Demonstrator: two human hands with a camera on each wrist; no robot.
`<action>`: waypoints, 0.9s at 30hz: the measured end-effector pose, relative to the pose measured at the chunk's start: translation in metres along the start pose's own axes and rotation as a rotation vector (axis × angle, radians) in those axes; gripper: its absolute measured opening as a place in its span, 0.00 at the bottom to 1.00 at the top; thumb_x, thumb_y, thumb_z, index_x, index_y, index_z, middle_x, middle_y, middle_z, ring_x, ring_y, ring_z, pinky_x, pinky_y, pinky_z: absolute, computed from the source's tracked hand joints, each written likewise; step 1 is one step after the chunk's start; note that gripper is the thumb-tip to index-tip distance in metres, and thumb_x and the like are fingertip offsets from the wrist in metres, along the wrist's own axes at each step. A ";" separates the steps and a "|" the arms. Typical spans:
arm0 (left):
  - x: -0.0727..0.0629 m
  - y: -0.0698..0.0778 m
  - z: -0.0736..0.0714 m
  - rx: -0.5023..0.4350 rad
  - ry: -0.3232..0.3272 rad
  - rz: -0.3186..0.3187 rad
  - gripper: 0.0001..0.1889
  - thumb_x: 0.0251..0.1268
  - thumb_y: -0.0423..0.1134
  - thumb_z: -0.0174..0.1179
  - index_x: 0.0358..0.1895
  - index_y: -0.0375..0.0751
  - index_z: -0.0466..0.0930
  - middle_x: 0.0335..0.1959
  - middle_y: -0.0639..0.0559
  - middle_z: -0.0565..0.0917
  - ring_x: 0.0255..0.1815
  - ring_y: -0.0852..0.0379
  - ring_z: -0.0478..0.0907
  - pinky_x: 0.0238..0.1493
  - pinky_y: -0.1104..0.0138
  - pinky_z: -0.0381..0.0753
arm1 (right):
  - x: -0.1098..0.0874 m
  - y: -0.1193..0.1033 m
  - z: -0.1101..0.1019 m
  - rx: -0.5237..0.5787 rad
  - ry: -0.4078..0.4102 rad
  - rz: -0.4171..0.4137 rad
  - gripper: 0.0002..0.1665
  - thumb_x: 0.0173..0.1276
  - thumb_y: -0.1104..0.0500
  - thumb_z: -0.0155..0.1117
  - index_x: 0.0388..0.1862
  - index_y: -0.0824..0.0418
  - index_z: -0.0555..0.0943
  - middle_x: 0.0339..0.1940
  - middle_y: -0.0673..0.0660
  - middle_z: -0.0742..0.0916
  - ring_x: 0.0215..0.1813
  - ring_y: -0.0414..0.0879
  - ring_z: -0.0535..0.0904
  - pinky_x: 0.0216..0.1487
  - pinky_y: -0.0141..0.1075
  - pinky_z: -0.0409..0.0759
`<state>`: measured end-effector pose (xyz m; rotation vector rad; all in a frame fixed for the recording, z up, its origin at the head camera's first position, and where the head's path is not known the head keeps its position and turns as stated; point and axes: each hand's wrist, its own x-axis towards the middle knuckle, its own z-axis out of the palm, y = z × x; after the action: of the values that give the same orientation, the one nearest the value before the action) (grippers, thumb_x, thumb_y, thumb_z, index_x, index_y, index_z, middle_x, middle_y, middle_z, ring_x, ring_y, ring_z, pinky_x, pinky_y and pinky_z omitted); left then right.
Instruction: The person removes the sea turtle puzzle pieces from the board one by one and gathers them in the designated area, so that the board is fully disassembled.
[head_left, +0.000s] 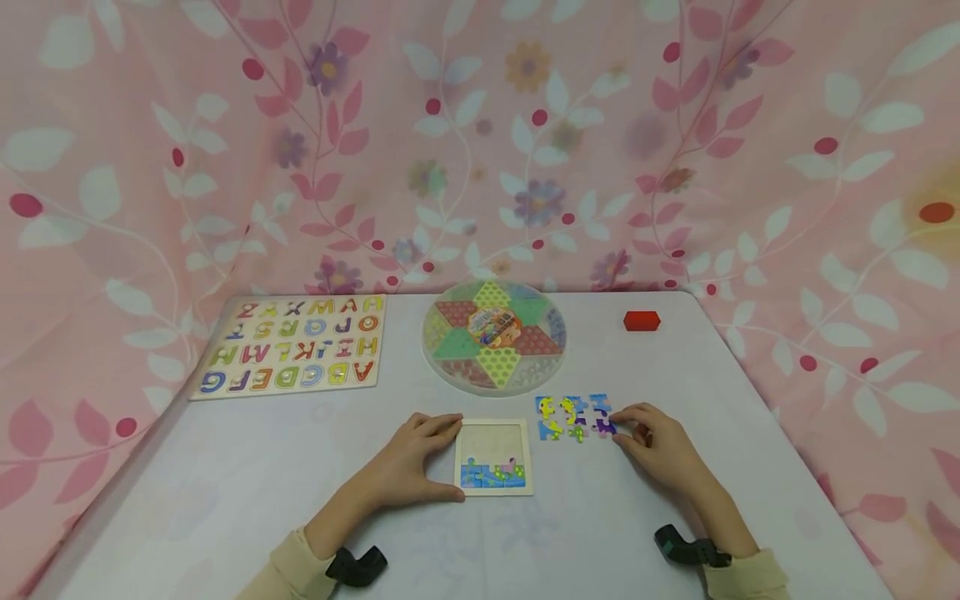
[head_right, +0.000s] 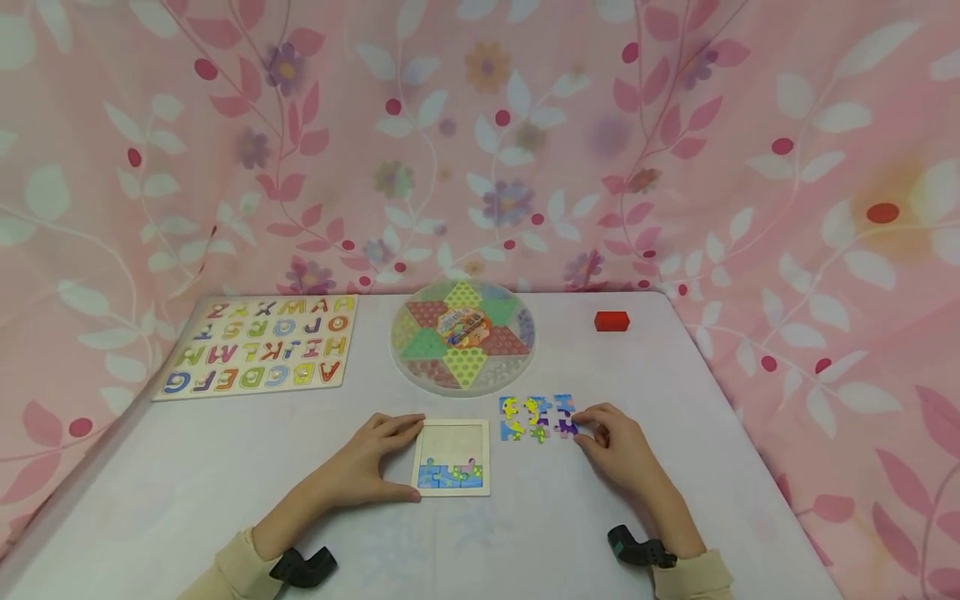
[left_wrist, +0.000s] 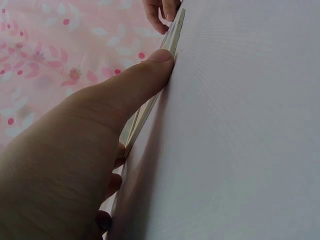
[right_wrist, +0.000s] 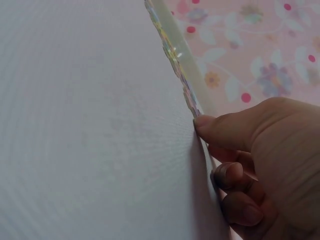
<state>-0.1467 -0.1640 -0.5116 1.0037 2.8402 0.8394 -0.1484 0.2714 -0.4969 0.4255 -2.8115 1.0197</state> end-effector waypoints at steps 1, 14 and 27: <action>0.000 0.000 0.000 -0.003 -0.002 -0.003 0.57 0.50 0.72 0.76 0.79 0.42 0.71 0.80 0.54 0.71 0.66 0.54 0.68 0.66 0.49 0.72 | 0.000 0.000 0.000 0.002 -0.003 0.003 0.14 0.67 0.68 0.76 0.51 0.60 0.89 0.46 0.53 0.85 0.33 0.37 0.71 0.33 0.30 0.72; 0.000 0.003 -0.003 0.005 -0.008 -0.005 0.56 0.51 0.71 0.76 0.79 0.41 0.71 0.80 0.53 0.71 0.66 0.54 0.68 0.66 0.49 0.72 | 0.000 0.001 0.000 -0.002 -0.005 0.010 0.14 0.67 0.68 0.76 0.51 0.60 0.89 0.46 0.53 0.85 0.33 0.37 0.71 0.33 0.30 0.72; -0.001 0.003 -0.002 -0.009 -0.002 0.006 0.56 0.51 0.72 0.76 0.79 0.41 0.71 0.80 0.52 0.71 0.66 0.54 0.69 0.66 0.48 0.72 | 0.005 -0.020 -0.003 0.034 0.022 0.061 0.17 0.68 0.62 0.77 0.55 0.61 0.89 0.49 0.56 0.87 0.36 0.40 0.74 0.35 0.31 0.74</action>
<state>-0.1450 -0.1634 -0.5087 1.0116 2.8313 0.8502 -0.1471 0.2576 -0.4820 0.3321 -2.8070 1.0788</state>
